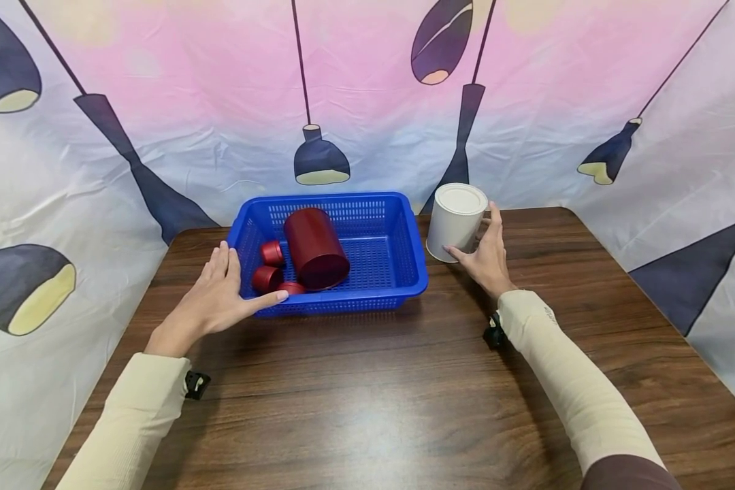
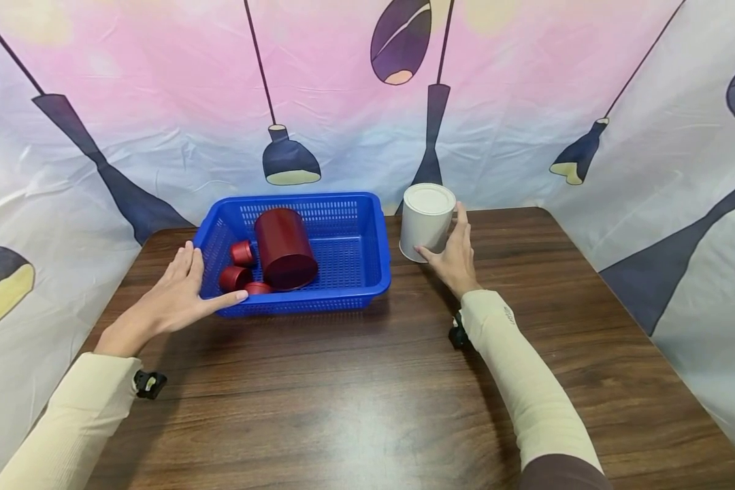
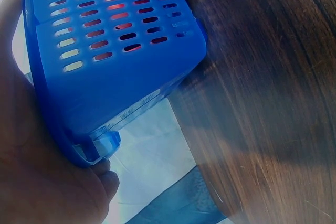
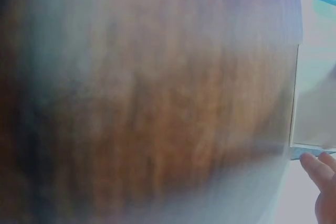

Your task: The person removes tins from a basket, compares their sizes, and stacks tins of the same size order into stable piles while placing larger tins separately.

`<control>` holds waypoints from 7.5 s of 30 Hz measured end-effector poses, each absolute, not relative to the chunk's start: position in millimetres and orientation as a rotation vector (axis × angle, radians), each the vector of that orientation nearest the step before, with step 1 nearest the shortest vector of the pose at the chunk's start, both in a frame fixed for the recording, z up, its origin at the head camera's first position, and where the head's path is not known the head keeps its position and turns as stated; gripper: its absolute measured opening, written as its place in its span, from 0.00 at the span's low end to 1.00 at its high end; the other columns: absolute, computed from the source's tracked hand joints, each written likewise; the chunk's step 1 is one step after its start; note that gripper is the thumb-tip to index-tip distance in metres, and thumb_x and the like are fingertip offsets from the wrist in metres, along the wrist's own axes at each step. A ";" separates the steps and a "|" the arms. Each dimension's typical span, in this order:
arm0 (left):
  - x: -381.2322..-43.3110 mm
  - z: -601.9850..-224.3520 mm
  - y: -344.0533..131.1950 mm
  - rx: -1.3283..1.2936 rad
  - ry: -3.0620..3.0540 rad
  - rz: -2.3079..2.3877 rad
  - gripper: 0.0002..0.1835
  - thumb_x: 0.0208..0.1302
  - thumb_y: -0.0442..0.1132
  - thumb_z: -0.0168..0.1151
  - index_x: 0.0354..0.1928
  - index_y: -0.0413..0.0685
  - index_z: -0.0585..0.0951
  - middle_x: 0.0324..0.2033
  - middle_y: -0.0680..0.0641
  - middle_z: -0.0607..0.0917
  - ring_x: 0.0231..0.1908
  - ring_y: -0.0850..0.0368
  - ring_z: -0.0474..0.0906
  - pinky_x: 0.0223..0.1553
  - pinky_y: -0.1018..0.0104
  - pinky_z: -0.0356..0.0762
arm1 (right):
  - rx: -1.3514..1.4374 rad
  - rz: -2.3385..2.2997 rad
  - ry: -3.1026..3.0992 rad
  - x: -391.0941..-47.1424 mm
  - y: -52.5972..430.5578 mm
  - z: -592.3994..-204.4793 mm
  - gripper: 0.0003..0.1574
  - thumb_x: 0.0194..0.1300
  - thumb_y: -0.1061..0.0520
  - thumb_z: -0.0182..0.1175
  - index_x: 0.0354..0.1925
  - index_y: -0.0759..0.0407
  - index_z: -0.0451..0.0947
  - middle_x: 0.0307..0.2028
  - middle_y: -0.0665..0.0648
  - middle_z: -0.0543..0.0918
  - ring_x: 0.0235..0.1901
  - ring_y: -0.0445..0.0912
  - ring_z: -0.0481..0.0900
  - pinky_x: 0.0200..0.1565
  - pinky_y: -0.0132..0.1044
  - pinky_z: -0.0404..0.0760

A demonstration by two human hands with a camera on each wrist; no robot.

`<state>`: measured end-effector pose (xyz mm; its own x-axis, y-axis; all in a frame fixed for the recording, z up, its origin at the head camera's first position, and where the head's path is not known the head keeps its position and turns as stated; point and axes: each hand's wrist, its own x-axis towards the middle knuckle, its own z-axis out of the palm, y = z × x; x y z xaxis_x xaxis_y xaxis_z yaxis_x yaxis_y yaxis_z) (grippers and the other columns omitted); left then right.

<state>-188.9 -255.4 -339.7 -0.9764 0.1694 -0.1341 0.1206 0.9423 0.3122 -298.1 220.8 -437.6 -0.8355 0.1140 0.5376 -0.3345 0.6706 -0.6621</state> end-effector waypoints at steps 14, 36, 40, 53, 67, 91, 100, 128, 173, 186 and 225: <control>-190.3 -340.2 -257.3 0.212 2.929 0.465 0.73 0.56 0.82 0.50 0.76 0.29 0.31 0.75 0.31 0.24 0.74 0.30 0.19 0.70 0.28 0.35 | 0.186 1.034 -2.370 -293.2 224.7 -418.5 0.76 0.49 0.52 0.82 0.79 0.55 0.41 0.66 0.72 0.63 0.64 0.66 0.68 0.56 0.66 0.73; -187.5 -339.3 -254.5 0.203 2.933 0.475 0.73 0.56 0.82 0.50 0.76 0.28 0.31 0.75 0.30 0.24 0.74 0.30 0.19 0.71 0.30 0.33 | 0.347 1.072 -2.328 -273.8 188.5 -315.8 0.57 0.58 0.42 0.74 0.75 0.59 0.59 0.69 0.64 0.66 0.63 0.60 0.71 0.63 0.55 0.72; -187.8 -339.1 -253.9 0.191 2.937 0.483 0.73 0.56 0.83 0.49 0.76 0.29 0.30 0.75 0.31 0.24 0.74 0.31 0.19 0.71 0.30 0.33 | 0.394 1.085 -2.363 -273.3 169.3 -306.0 0.56 0.58 0.40 0.73 0.75 0.57 0.60 0.68 0.63 0.67 0.64 0.57 0.70 0.63 0.53 0.72; -185.6 -339.7 -252.9 0.158 2.952 0.468 0.73 0.56 0.83 0.48 0.76 0.29 0.30 0.76 0.29 0.26 0.75 0.30 0.21 0.71 0.29 0.37 | 0.546 1.126 -2.508 -272.5 110.3 -282.5 0.58 0.61 0.36 0.70 0.77 0.55 0.55 0.69 0.63 0.67 0.64 0.55 0.70 0.63 0.51 0.73; -185.2 -339.7 -252.0 0.133 2.957 0.467 0.73 0.56 0.83 0.47 0.76 0.29 0.31 0.75 0.29 0.26 0.75 0.29 0.22 0.71 0.30 0.36 | 0.606 1.159 -2.741 -279.1 52.4 -284.0 0.63 0.59 0.29 0.68 0.79 0.53 0.52 0.70 0.61 0.67 0.66 0.53 0.70 0.62 0.54 0.74; -187.0 -337.6 -250.9 0.151 2.938 0.424 0.73 0.56 0.84 0.46 0.75 0.27 0.31 0.75 0.28 0.25 0.74 0.28 0.21 0.72 0.31 0.33 | 0.637 1.252 -3.156 -289.9 2.8 -302.6 0.71 0.56 0.27 0.68 0.81 0.50 0.42 0.79 0.58 0.54 0.75 0.56 0.56 0.71 0.60 0.62; -185.9 -338.1 -251.3 0.153 2.945 0.430 0.73 0.57 0.83 0.47 0.76 0.27 0.31 0.75 0.28 0.26 0.74 0.28 0.22 0.72 0.31 0.34 | 0.612 1.393 -3.259 -294.2 -8.4 -308.2 0.71 0.57 0.31 0.69 0.81 0.46 0.37 0.76 0.62 0.57 0.68 0.60 0.64 0.63 0.63 0.72; -186.6 -339.2 -251.0 0.166 2.960 0.415 0.73 0.56 0.84 0.47 0.76 0.27 0.33 0.75 0.28 0.27 0.74 0.28 0.23 0.71 0.31 0.34 | 0.487 1.688 -3.376 -308.3 -34.7 -325.9 0.83 0.52 0.38 0.76 0.79 0.30 0.21 0.76 0.58 0.51 0.66 0.60 0.65 0.53 0.64 0.80; -187.7 -339.4 -250.6 0.166 2.945 0.389 0.73 0.57 0.84 0.45 0.75 0.24 0.34 0.75 0.27 0.26 0.74 0.28 0.22 0.73 0.34 0.32 | 0.444 1.645 -3.299 -309.4 -17.4 -323.0 0.82 0.54 0.39 0.75 0.79 0.30 0.20 0.73 0.59 0.56 0.63 0.60 0.68 0.49 0.62 0.82; -185.8 -339.3 -250.1 0.161 2.952 0.398 0.73 0.57 0.84 0.46 0.75 0.25 0.34 0.75 0.27 0.27 0.74 0.28 0.23 0.72 0.32 0.34 | 0.549 1.792 -3.089 -302.7 5.6 -299.5 0.82 0.54 0.42 0.76 0.78 0.29 0.20 0.73 0.60 0.56 0.65 0.60 0.67 0.49 0.64 0.81; -185.9 -340.4 -250.3 0.173 2.967 0.414 0.73 0.57 0.83 0.47 0.75 0.27 0.30 0.75 0.27 0.26 0.74 0.28 0.21 0.71 0.30 0.33 | 0.444 1.705 -2.648 -293.2 119.3 -250.3 0.80 0.53 0.40 0.76 0.77 0.23 0.21 0.75 0.56 0.53 0.66 0.52 0.66 0.65 0.48 0.71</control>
